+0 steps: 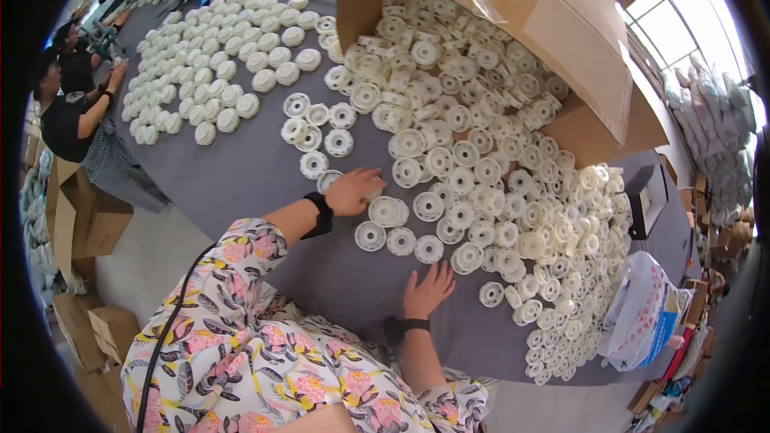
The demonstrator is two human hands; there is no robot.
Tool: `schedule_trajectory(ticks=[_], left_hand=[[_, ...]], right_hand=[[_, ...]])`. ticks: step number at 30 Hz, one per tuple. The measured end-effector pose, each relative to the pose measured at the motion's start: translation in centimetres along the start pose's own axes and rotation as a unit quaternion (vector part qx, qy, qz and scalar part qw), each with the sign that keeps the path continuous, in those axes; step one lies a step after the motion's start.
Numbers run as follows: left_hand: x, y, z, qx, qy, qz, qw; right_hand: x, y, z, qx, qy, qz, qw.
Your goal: Sorting and arranging small white plastic wheel-like components from a box onto a table surface.
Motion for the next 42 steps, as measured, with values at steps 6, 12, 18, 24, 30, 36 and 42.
schedule_trajectory(ticks=[6, 12, 18, 24, 30, 36, 42], left_hand=[[1.1, -0.1, 0.6, -0.053, -0.115, -0.07, 0.989], [3.4, -1.5, 1.6, 0.049, -0.071, -0.111, 0.99], [8.4, -7.9, 9.8, 0.376, 0.16, 0.102, 0.907], [14.6, -18.4, 14.3, -0.015, 0.205, 0.288, 0.935], [11.4, -16.2, 12.6, -0.115, 0.129, 0.154, 0.973], [3.7, -13.8, 11.0, -0.051, 0.132, 0.282, 0.949], [7.5, -8.2, 6.9, -0.056, 0.075, 0.066, 0.993]], right_hand=[[0.3, 0.1, -0.4, 0.03, 0.036, 0.002, 0.999], [0.3, -0.4, -0.5, 0.04, 0.044, -0.004, 0.998], [0.1, -0.9, -0.1, 0.046, 0.039, -0.013, 0.998], [0.1, -0.5, -0.2, 0.069, 0.044, -0.014, 0.997], [0.2, -0.6, -0.3, 0.071, 0.046, -0.021, 0.996], [-0.1, -0.7, -0.2, 0.069, 0.051, -0.019, 0.996], [0.0, -0.7, -0.2, 0.062, 0.047, -0.029, 0.997]])
Point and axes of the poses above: each hand's wrist, its own x-axis away from the middle knuckle, its own z-axis out of the back of the hand, y = z × x, the point moved 3 cm from there along -x, towards the middle knuckle, and after that the axes turned 8 degrees about -y, right-handed, at the moved point
